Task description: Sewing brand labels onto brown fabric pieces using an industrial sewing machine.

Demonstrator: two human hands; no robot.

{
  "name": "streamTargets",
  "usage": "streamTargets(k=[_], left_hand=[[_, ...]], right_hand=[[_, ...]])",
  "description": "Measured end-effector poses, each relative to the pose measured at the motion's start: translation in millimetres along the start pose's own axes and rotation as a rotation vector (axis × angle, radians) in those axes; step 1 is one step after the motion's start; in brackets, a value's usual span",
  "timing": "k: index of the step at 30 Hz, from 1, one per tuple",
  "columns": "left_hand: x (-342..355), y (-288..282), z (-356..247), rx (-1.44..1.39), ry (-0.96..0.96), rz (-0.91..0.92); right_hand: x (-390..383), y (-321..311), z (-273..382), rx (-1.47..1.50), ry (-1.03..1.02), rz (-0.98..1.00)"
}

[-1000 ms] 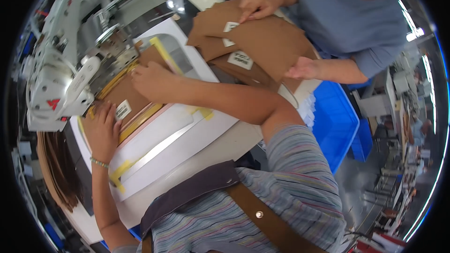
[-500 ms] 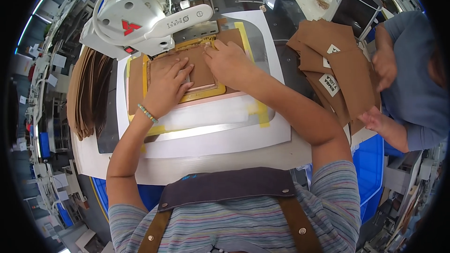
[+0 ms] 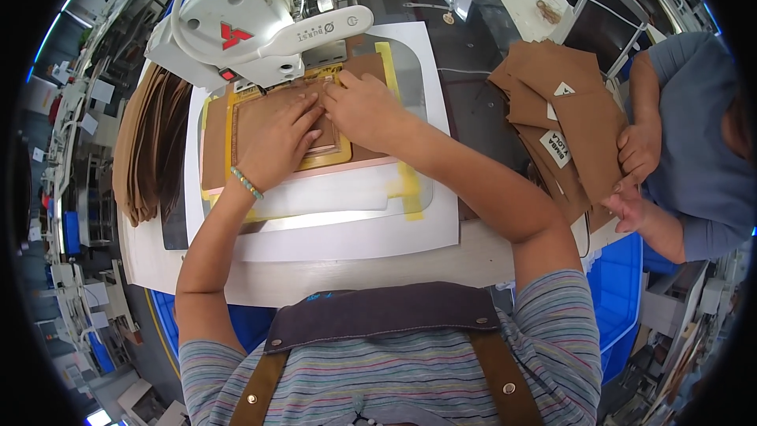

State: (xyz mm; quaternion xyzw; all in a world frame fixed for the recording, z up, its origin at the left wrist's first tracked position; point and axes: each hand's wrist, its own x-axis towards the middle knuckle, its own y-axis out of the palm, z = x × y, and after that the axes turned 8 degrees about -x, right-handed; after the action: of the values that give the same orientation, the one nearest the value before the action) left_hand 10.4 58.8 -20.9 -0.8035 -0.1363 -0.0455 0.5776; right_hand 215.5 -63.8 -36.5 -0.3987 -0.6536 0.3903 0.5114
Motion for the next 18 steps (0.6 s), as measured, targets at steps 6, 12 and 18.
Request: streamTargets(k=[6, 12, 18], left_hand=[[-3, -3, 6, 0.057, -0.016, -0.032], [-6, -10, 8, 0.021, -0.080, -0.035], [-33, -40, 20, 0.036, -0.028, -0.088]], right_hand=[[-13, -18, -4, 0.157, -0.033, -0.021], [-48, -49, -22, 0.265, 0.047, 0.050], [-59, -63, -29, 0.286, 0.074, 0.148]])
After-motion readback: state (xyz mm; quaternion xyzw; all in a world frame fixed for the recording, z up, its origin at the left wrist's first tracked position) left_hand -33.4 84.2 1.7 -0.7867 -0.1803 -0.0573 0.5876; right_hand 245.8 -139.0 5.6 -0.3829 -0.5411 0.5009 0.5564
